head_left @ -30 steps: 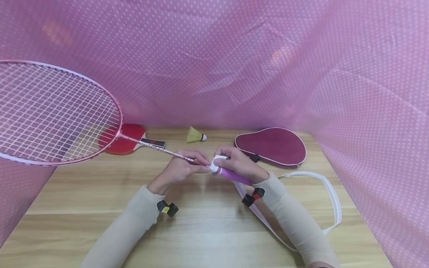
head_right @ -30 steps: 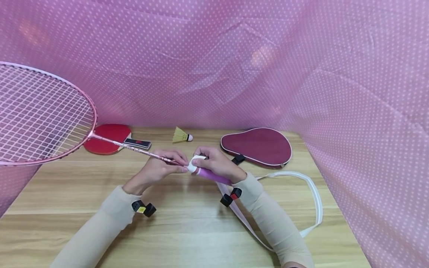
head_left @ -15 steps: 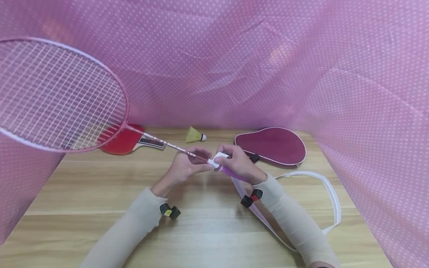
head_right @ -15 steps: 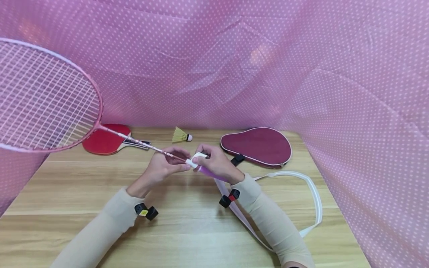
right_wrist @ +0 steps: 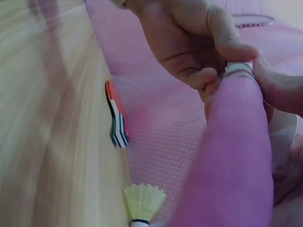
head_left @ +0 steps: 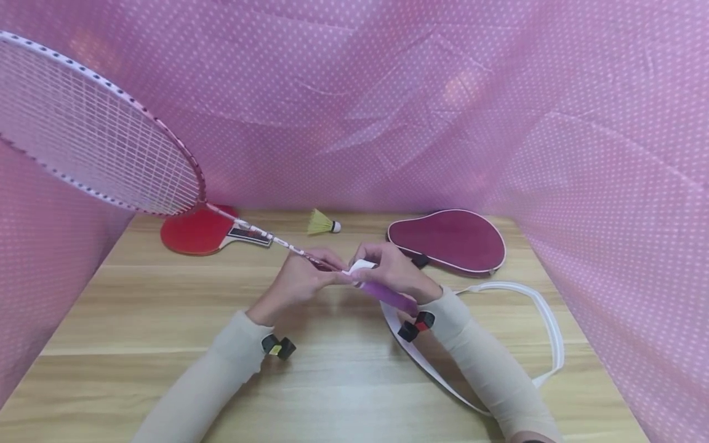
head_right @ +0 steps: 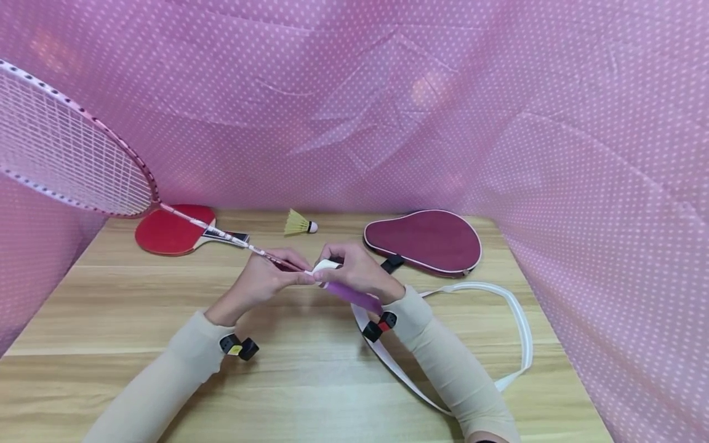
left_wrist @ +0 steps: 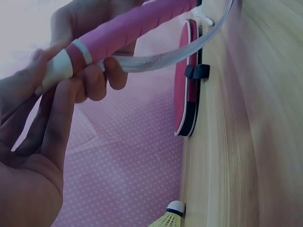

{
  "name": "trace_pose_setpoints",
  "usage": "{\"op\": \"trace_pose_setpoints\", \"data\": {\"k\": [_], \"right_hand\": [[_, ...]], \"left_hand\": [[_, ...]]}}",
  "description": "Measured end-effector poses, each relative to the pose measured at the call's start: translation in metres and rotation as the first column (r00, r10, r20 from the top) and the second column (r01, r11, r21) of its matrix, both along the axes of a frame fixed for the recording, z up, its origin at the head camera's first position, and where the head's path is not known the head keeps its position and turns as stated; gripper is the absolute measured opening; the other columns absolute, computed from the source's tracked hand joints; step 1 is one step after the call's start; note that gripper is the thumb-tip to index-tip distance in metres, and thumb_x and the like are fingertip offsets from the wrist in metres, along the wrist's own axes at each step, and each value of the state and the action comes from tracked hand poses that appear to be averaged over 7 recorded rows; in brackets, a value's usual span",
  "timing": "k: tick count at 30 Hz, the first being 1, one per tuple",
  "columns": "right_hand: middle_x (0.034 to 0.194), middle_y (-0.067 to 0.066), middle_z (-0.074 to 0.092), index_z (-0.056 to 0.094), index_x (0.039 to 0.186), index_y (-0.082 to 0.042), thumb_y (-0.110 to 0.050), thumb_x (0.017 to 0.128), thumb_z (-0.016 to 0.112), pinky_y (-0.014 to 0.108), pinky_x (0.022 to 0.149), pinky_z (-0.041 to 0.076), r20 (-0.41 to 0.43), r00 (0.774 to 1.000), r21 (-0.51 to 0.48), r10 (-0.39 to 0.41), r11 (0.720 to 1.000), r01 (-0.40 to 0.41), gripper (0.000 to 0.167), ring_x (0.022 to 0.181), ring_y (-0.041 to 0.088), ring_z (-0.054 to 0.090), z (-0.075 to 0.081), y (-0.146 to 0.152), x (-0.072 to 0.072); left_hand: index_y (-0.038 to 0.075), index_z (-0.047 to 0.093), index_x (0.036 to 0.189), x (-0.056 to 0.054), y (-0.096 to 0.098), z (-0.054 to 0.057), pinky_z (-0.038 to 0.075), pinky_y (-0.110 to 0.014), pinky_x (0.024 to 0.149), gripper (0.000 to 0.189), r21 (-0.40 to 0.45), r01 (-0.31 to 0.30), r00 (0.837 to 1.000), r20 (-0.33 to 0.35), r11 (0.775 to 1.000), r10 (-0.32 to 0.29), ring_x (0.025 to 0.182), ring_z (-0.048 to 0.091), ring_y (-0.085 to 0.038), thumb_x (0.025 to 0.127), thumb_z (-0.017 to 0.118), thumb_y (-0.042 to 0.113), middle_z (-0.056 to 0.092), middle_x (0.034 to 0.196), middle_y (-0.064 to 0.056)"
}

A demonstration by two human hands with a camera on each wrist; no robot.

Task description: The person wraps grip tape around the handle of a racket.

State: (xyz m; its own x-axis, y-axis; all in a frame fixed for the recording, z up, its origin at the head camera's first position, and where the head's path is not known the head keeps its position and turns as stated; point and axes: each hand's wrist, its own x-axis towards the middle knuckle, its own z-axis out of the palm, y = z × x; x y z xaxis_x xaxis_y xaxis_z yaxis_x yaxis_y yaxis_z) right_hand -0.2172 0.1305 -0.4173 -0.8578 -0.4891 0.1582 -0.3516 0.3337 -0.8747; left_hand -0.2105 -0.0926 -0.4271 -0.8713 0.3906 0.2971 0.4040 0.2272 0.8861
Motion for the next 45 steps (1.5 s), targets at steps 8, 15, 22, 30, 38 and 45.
{"op": "trace_pose_setpoints", "data": {"k": [8, 15, 22, 30, 38, 45], "right_hand": [[0.073, -0.006, 0.065, 0.068, 0.079, -0.017, -0.018, 0.085, 0.079, 0.023, 0.067, 0.043, -0.129, 0.992, 0.114, -0.009, 0.993, 0.024, 0.013, 0.074, 0.01, 0.055, 0.011, -0.001, -0.005], [0.077, -0.007, 0.064, 0.068, 0.085, -0.015, -0.017, 0.088, 0.078, 0.024, 0.073, 0.046, -0.13, 0.991, 0.155, 0.045, 0.988, -0.024, 0.01, 0.079, 0.011, 0.056, 0.02, 0.0, -0.007], [0.081, -0.005, 0.063, 0.067, 0.089, -0.01, -0.014, 0.09, 0.075, 0.025, 0.077, 0.048, -0.092, 0.994, 0.137, 0.059, 0.989, -0.046, 0.008, 0.082, 0.012, 0.057, 0.025, 0.006, -0.005], [0.088, -0.004, 0.063, 0.063, 0.095, -0.008, -0.013, 0.098, 0.062, 0.029, 0.084, 0.046, 0.062, 0.988, 0.061, 0.143, 0.987, -0.146, 0.007, 0.091, 0.015, 0.057, 0.009, 0.002, -0.012], [0.088, 0.004, 0.072, 0.056, 0.098, -0.012, -0.022, 0.102, 0.057, 0.026, 0.069, 0.051, 0.205, 0.972, -0.032, 0.117, 0.993, -0.113, 0.011, 0.082, 0.016, 0.065, -0.006, 0.0, -0.013], [0.085, 0.007, 0.07, 0.054, 0.099, -0.01, -0.019, 0.103, 0.055, 0.024, 0.062, 0.051, 0.3, 0.948, -0.193, 0.11, 0.98, -0.053, 0.01, 0.073, 0.017, 0.065, -0.009, -0.002, -0.008]], "left_hand": [[0.009, 0.078, 0.092, -0.013, -0.011, 0.004, 0.056, -0.024, 0.067, 0.017, 0.008, 0.142, 0.99, 0.015, 0.99, -0.142, 0.074, 0.068, -0.014, 0.078, 0.086, 0.014, 0.077, 0.086, -0.005], [0.008, 0.078, 0.093, -0.021, -0.021, 0.008, 0.055, -0.025, 0.072, 0.016, 0.036, 0.251, 0.967, 0.026, 0.967, -0.252, 0.081, 0.069, -0.015, 0.079, 0.085, 0.012, 0.077, 0.091, -0.005], [0.01, 0.079, 0.092, -0.02, -0.022, 0.008, 0.054, -0.027, 0.077, 0.014, 0.012, 0.327, 0.945, 0.021, 0.945, -0.328, 0.087, 0.069, -0.019, 0.08, 0.085, 0.013, 0.078, 0.094, -0.006], [0.002, 0.078, 0.09, -0.018, -0.02, 0.008, 0.059, -0.028, 0.087, 0.009, 0.059, 0.388, 0.921, -0.057, 0.92, -0.384, 0.101, 0.07, -0.019, 0.082, 0.078, -0.002, 0.076, 0.103, -0.014], [0.004, 0.078, 0.093, -0.016, -0.016, 0.006, 0.059, -0.027, 0.087, 0.013, 0.074, 0.337, 0.939, -0.104, 0.939, -0.329, 0.101, 0.07, -0.017, 0.082, 0.078, -0.002, 0.076, 0.102, -0.014], [0.006, 0.075, 0.104, -0.013, -0.01, 0.001, 0.061, -0.031, 0.083, 0.024, 0.075, 0.208, 0.978, -0.047, 0.975, -0.205, 0.091, 0.072, -0.018, 0.081, 0.081, 0.004, 0.076, 0.103, -0.012]]}}
